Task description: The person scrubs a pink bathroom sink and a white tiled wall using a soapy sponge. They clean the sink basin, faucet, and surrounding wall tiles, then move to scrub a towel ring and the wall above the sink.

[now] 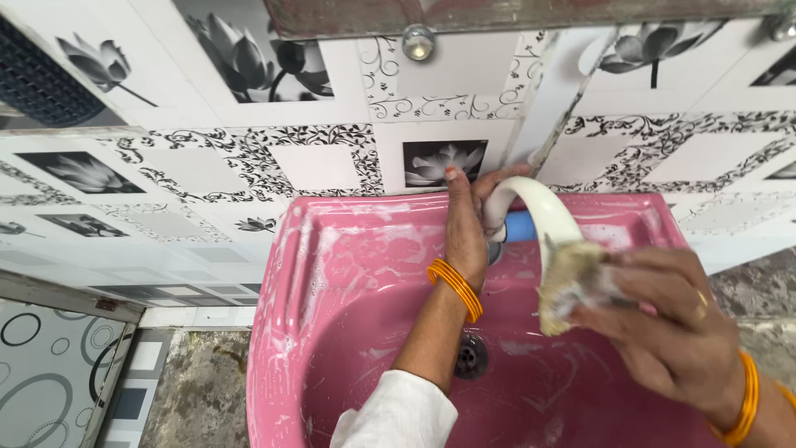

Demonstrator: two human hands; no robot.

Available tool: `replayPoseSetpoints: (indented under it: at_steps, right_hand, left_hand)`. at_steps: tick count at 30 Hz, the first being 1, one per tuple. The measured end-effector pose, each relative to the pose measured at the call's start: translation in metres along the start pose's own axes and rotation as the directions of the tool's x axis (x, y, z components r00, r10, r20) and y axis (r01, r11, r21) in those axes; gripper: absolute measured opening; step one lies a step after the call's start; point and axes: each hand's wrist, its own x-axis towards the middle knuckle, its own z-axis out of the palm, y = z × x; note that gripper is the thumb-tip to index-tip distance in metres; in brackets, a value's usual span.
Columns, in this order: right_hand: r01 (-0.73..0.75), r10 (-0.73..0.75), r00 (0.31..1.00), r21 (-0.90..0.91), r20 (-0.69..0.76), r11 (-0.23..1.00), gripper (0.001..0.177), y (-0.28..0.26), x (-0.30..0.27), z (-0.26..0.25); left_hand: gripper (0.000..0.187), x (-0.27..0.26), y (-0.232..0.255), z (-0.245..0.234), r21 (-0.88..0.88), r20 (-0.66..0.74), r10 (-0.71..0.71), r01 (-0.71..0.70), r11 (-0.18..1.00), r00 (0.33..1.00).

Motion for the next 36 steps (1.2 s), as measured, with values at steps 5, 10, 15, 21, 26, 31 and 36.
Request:
replayPoseSetpoints:
  at_steps: [5, 10, 15, 21, 26, 31, 36]
  right_hand:
    - [-0.295, 0.262, 0.946, 0.17, 0.191, 0.94, 0.019, 0.032, 0.048, 0.005]
    - [-0.66, 0.302, 0.698, 0.42, 0.649, 0.623, 0.027, 0.112, 0.103, 0.05]
    - [-0.877, 0.247, 0.369, 0.249, 0.896, 0.41, 0.027, 0.153, 0.099, 0.101]
    - [-0.814, 0.183, 0.519, 0.418, 0.835, 0.402, 0.031, 0.164, 0.089, 0.063]
    - [-0.76, 0.601, 0.633, 0.54, 0.488, 0.363, 0.032, 0.108, 0.052, 0.085]
    - [-0.472, 0.804, 0.594, 0.816, 0.014, 0.334, 0.032, 0.036, -0.004, 0.128]
    - [-0.168, 0.806, 0.49, 0.943, 0.333, -0.287, 0.036, 0.049, -0.007, 0.121]
  left_hand:
    - [0.095, -0.002, -0.01, -0.008, 0.019, -0.016, 0.02, -0.02, 1.0, 1.0]
    - [0.101, -0.005, -0.022, -0.02, 0.044, -0.218, -0.101, 0.113, 0.993, 0.971]
    - [0.1, -0.007, -0.029, -0.037, 0.023, -0.265, -0.123, 0.134, 0.991, 0.956]
    - [0.096, -0.011, -0.019, -0.046, 0.145, -0.164, 0.016, 0.008, 0.989, 0.986]
    - [0.087, -0.006, -0.02, -0.025, 0.16, -0.198, -0.082, 0.115, 0.98, 0.977]
    - [0.084, -0.008, -0.014, -0.011, 0.254, -0.074, 0.083, -0.061, 0.965, 0.994]
    - [0.077, -0.023, 0.027, 0.017, 0.212, 0.006, 0.039, -0.039, 0.977, 0.999]
